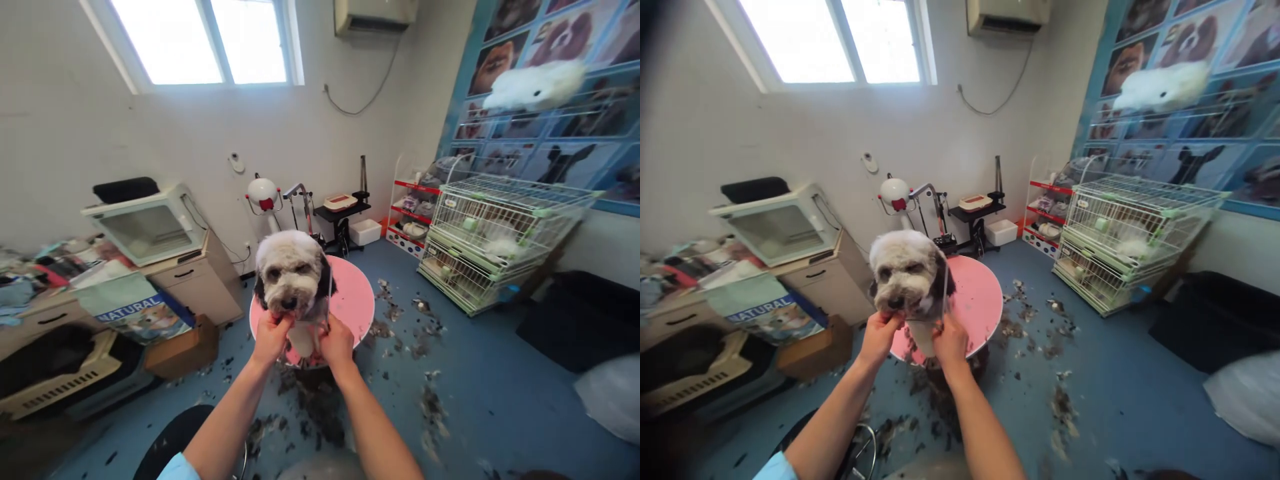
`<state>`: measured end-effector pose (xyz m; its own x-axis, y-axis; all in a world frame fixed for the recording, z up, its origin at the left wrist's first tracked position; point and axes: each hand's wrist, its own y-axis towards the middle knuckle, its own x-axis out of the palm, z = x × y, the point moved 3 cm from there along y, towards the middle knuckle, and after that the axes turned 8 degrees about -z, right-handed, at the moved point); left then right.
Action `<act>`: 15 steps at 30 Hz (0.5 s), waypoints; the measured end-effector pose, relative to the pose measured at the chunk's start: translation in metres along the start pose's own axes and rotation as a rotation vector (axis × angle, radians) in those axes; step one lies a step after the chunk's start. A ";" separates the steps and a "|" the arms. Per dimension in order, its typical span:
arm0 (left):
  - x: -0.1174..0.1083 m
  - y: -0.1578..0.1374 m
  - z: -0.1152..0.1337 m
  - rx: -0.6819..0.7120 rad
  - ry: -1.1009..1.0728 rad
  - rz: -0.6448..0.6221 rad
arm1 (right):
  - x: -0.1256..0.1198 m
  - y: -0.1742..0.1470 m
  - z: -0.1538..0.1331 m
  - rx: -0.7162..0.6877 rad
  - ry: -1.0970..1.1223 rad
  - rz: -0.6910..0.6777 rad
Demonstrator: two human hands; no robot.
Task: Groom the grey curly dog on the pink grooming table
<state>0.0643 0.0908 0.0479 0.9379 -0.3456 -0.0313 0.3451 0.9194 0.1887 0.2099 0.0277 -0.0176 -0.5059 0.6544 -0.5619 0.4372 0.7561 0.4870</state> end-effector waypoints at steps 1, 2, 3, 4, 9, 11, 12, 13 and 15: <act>0.001 -0.002 0.002 0.005 0.016 0.017 | 0.000 -0.004 0.009 0.043 0.010 -0.002; 0.002 -0.003 0.003 0.010 0.022 0.028 | -0.001 -0.008 0.013 0.055 0.029 0.000; 0.003 -0.005 0.005 0.012 0.024 0.036 | -0.003 -0.011 0.011 0.029 0.052 0.004; 0.004 -0.007 0.006 0.012 0.028 0.049 | -0.005 -0.011 0.003 -0.033 0.075 0.006; -0.005 -0.011 0.001 -0.016 0.057 0.118 | 0.002 0.008 -0.027 -0.252 0.127 -0.007; -0.017 -0.010 -0.003 -0.011 0.051 0.170 | 0.019 0.009 0.004 -0.087 0.182 -0.052; -0.026 -0.009 -0.005 -0.007 0.055 0.208 | 0.029 0.005 0.028 0.039 0.230 -0.083; -0.034 -0.007 -0.006 -0.006 0.069 0.240 | 0.040 -0.001 0.057 0.200 0.293 -0.114; -0.049 -0.003 -0.006 0.001 0.121 0.290 | 0.057 -0.016 0.114 0.520 0.375 -0.134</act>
<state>0.0171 0.1060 0.0430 0.9948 -0.0437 -0.0924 0.0622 0.9761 0.2083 0.2587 0.0531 -0.1342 -0.7653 0.5807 -0.2778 0.6070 0.7946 -0.0113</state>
